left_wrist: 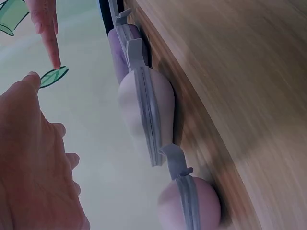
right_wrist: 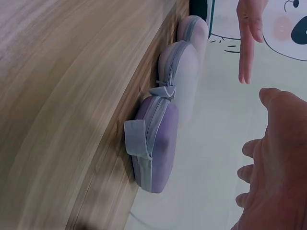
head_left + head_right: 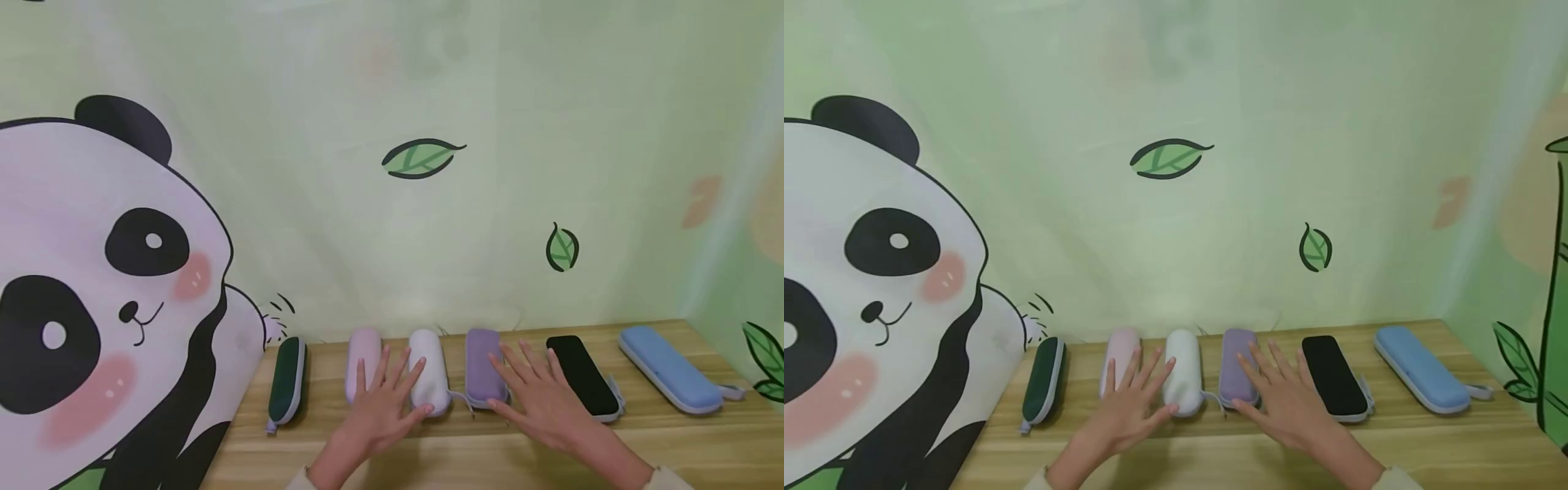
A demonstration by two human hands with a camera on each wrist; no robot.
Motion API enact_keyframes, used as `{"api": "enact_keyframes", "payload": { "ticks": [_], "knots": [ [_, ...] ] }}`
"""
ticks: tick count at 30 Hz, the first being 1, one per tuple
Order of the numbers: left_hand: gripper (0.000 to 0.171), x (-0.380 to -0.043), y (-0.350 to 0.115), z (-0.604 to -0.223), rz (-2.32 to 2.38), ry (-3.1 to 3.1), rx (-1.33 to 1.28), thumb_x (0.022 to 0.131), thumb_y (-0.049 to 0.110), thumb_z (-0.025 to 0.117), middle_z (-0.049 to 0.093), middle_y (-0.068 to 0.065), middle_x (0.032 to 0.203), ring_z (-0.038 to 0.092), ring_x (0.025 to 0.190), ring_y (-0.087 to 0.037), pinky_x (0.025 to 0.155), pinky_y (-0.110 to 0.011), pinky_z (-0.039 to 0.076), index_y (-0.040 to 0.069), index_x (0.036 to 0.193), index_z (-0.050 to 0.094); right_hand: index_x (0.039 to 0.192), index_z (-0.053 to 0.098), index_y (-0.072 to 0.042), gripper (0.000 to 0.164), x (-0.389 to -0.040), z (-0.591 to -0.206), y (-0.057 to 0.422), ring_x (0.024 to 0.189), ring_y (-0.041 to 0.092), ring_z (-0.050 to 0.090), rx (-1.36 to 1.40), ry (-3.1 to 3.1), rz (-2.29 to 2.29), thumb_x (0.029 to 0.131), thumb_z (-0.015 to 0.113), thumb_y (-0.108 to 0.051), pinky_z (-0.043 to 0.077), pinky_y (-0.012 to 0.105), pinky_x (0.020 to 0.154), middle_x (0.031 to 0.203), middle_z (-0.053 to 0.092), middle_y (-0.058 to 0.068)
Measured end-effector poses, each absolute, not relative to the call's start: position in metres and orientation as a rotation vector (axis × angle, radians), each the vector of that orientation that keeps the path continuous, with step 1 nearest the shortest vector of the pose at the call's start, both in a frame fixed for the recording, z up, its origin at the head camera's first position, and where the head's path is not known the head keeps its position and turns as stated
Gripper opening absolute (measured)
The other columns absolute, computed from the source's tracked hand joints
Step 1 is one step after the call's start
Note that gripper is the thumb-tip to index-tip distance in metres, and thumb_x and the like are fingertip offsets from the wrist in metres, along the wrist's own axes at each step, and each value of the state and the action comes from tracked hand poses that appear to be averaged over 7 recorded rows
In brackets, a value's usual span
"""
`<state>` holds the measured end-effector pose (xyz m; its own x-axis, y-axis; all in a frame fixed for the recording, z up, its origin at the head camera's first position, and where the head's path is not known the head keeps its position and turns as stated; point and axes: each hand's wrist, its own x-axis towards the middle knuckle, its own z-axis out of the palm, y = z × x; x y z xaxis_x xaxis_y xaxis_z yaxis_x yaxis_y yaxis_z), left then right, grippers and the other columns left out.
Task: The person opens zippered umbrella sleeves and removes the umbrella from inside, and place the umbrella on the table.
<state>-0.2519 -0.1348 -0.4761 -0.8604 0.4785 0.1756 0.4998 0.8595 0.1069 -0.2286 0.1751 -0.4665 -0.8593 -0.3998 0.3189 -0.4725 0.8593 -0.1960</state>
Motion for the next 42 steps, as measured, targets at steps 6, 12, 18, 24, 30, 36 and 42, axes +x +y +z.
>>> {"api": "enact_keyframes", "payload": {
  "ticks": [6, 12, 18, 24, 30, 36, 42],
  "knots": [
    [0.072, -0.252, -0.145, -0.484, -0.195, -2.918, -0.696, 0.101, 0.068, 0.035, 0.010, -0.002, 0.171, 0.001, 0.156, -0.039, 0.113, -0.074, -0.002, 0.033, 0.163, 0.022, 0.157, 0.040, -0.017, 0.072, -0.231, -0.469, 0.165, 0.154, 0.040, 0.016, 0.673, -2.773, 0.416, 0.099, 0.053, -0.059, 0.005, 0.070, 0.116, 0.165, 0.030, 0.010],
    [0.071, -0.248, -0.167, -0.489, -0.247, -2.911, -0.615, 0.101, 0.065, 0.042, 0.017, -0.005, 0.170, 0.006, 0.155, -0.040, 0.113, -0.075, 0.001, 0.031, 0.161, 0.030, 0.158, 0.039, -0.013, 0.073, -0.235, -0.475, 0.141, 0.153, 0.042, 0.017, 0.745, -2.801, 0.483, 0.101, 0.049, -0.058, 0.010, 0.072, 0.115, 0.165, 0.029, 0.013],
    [0.074, -0.241, -0.195, -0.489, -0.230, -2.951, -0.491, 0.099, 0.069, 0.040, 0.016, -0.004, 0.170, 0.005, 0.156, -0.038, 0.114, -0.073, 0.000, 0.031, 0.161, 0.030, 0.158, 0.037, -0.011, 0.073, -0.238, -0.476, 0.113, 0.153, 0.042, 0.016, 0.814, -2.801, 0.498, 0.102, 0.050, -0.056, 0.010, 0.070, 0.116, 0.166, 0.026, 0.011],
    [0.074, -0.232, -0.227, -0.492, -0.188, -2.974, -0.359, 0.099, 0.067, 0.043, 0.015, -0.004, 0.170, 0.002, 0.156, -0.038, 0.115, -0.071, -0.001, 0.030, 0.162, 0.028, 0.161, 0.032, -0.015, 0.074, -0.239, -0.475, 0.088, 0.154, 0.041, 0.013, 0.865, -2.847, 0.531, 0.102, 0.048, -0.058, 0.011, 0.071, 0.115, 0.168, 0.023, 0.010],
    [0.075, -0.242, -0.270, -0.494, -0.241, -2.951, -0.233, 0.100, 0.059, 0.052, 0.020, -0.013, 0.168, 0.009, 0.152, -0.048, 0.111, -0.077, 0.005, 0.023, 0.161, 0.031, 0.161, 0.031, -0.014, 0.075, -0.246, -0.480, 0.061, 0.155, 0.038, 0.012, 0.977, -2.828, 0.553, 0.103, 0.045, -0.059, 0.014, 0.071, 0.115, 0.168, 0.022, 0.009],
    [0.071, -0.271, -0.302, -0.493, -0.362, -2.897, -0.026, 0.099, 0.037, 0.060, 0.030, -0.028, 0.160, 0.027, 0.141, -0.059, 0.108, -0.077, 0.020, 0.009, 0.159, 0.032, 0.159, 0.035, -0.012, 0.072, -0.257, -0.490, 0.030, 0.152, 0.040, 0.022, 1.032, -2.842, 0.527, 0.102, 0.050, -0.054, 0.021, 0.066, 0.116, 0.165, 0.030, 0.012],
    [0.071, -0.301, -0.315, -0.498, -0.606, -2.998, 0.164, 0.105, 0.041, 0.045, 0.023, -0.030, 0.160, 0.030, 0.138, -0.060, 0.108, -0.071, 0.028, 0.003, 0.160, 0.021, 0.151, 0.048, -0.006, 0.063, -0.262, -0.484, -0.001, 0.142, 0.034, 0.043, 1.050, -2.779, 0.411, 0.100, 0.060, -0.041, 0.036, 0.048, 0.114, 0.153, 0.048, 0.015]
  ]
}}
